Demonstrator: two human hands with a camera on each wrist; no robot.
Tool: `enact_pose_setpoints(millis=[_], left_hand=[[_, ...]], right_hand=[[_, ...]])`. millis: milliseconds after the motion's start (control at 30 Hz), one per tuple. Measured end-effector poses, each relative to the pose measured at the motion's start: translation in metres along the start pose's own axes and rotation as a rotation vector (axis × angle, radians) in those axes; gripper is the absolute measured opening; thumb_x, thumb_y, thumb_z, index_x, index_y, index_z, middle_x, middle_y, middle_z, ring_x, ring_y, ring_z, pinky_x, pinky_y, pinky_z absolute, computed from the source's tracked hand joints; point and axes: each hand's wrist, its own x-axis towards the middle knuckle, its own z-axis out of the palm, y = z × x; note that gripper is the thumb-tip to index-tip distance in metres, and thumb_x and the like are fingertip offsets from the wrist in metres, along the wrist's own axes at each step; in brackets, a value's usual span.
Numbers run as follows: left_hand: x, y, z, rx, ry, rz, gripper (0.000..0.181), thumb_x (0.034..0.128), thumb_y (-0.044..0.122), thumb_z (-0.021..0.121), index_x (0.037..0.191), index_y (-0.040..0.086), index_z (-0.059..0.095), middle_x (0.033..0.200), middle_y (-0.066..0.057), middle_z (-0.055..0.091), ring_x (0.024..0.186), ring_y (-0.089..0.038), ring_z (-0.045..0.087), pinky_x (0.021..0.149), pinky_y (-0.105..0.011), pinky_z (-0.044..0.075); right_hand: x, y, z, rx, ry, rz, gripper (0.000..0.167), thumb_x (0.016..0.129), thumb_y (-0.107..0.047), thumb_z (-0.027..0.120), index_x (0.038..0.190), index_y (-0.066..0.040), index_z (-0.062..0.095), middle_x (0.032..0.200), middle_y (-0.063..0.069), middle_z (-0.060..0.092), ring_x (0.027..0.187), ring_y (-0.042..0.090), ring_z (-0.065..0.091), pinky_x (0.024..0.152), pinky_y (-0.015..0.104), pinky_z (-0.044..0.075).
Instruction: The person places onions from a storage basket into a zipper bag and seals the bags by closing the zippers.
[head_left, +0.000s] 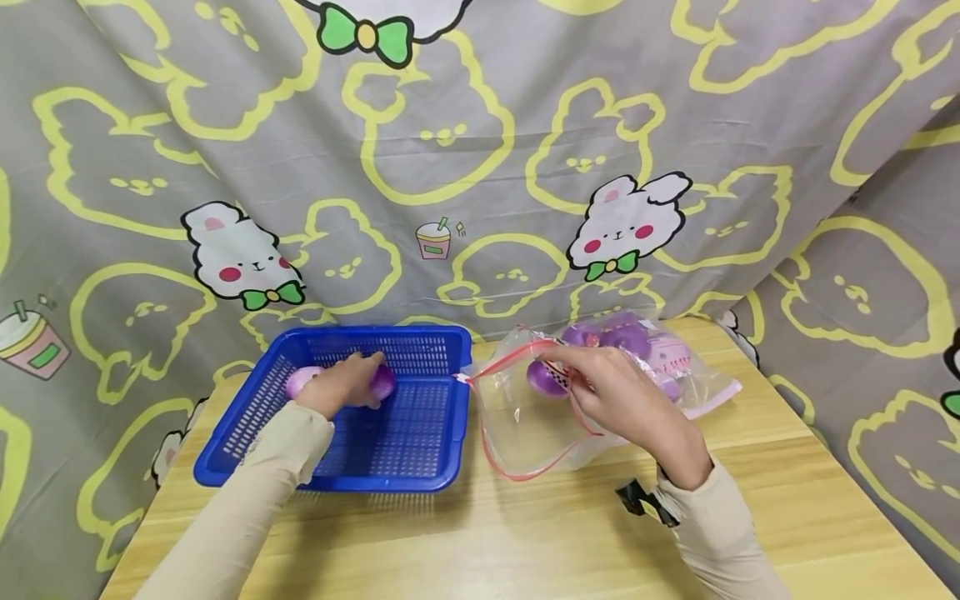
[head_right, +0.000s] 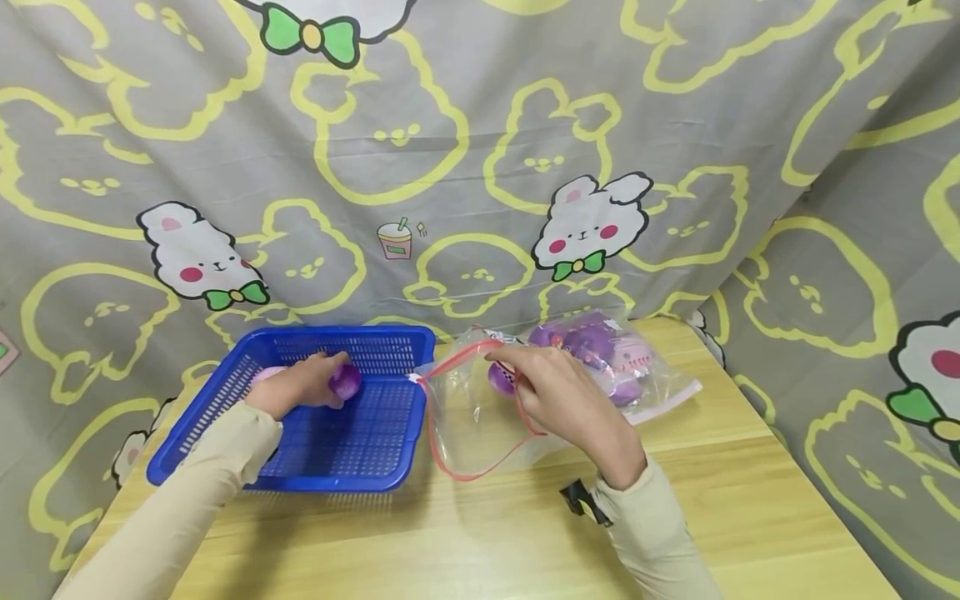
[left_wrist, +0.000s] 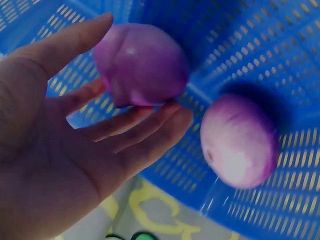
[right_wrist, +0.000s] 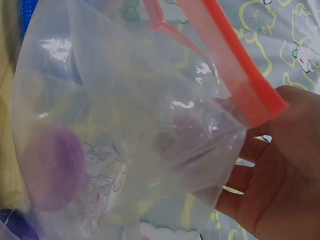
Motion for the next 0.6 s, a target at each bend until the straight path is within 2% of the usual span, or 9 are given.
enact_pose_setpoints(millis=[100, 200, 300, 467, 600], left_hand=[[0.003, -0.001, 0.013, 0.000, 0.038, -0.020, 0.082, 0.0721, 0.011, 0.086, 0.139, -0.004, 0.040, 0.122, -0.043, 0.049, 0.107, -0.057, 0.056, 0.087, -0.063, 0.049], [0.003, -0.004, 0.026, 0.035, 0.127, -0.001, 0.077, 0.0725, 0.007, 0.084, 0.136, -0.005, 0.042, 0.114, -0.044, 0.051, 0.096, -0.056, 0.061, 0.078, -0.061, 0.053], [-0.001, -0.008, 0.032, 0.050, 0.196, -0.005, 0.073, 0.0739, 0.009, 0.083, 0.133, -0.006, 0.044, 0.108, -0.043, 0.054, 0.092, -0.056, 0.062, 0.075, -0.061, 0.053], [-0.008, -0.007, 0.031, 0.017, 0.209, -0.037, 0.065, 0.0745, 0.016, 0.084, 0.124, -0.008, 0.049, 0.100, -0.041, 0.059, 0.092, -0.056, 0.062, 0.075, -0.062, 0.052], [-0.012, -0.005, 0.028, 0.008, 0.204, -0.048, 0.060, 0.0740, 0.015, 0.083, 0.122, -0.006, 0.054, 0.102, -0.039, 0.061, 0.094, -0.055, 0.062, 0.076, -0.063, 0.051]], right_hand=[[-0.001, 0.000, -0.001, 0.003, 0.001, 0.001, 0.046, 0.085, 0.009, 0.051, 0.123, -0.011, 0.069, 0.081, -0.001, 0.063, 0.054, 0.003, 0.034, 0.055, 0.024, 0.041], [-0.001, 0.000, -0.001, 0.015, -0.004, 0.005, 0.046, 0.085, 0.008, 0.051, 0.123, -0.011, 0.068, 0.082, 0.000, 0.064, 0.054, 0.003, 0.035, 0.056, 0.024, 0.041], [-0.001, -0.001, -0.001, 0.023, -0.001, -0.002, 0.046, 0.085, 0.008, 0.050, 0.124, -0.010, 0.068, 0.085, 0.000, 0.066, 0.056, 0.004, 0.036, 0.058, 0.025, 0.042], [-0.001, 0.000, -0.003, 0.010, 0.013, -0.005, 0.047, 0.085, 0.009, 0.050, 0.123, -0.010, 0.069, 0.088, 0.000, 0.068, 0.058, 0.007, 0.039, 0.059, 0.026, 0.043], [-0.002, -0.001, -0.005, 0.005, -0.010, 0.020, 0.047, 0.085, 0.008, 0.050, 0.123, -0.012, 0.069, 0.088, 0.000, 0.068, 0.057, 0.006, 0.038, 0.057, 0.026, 0.042]])
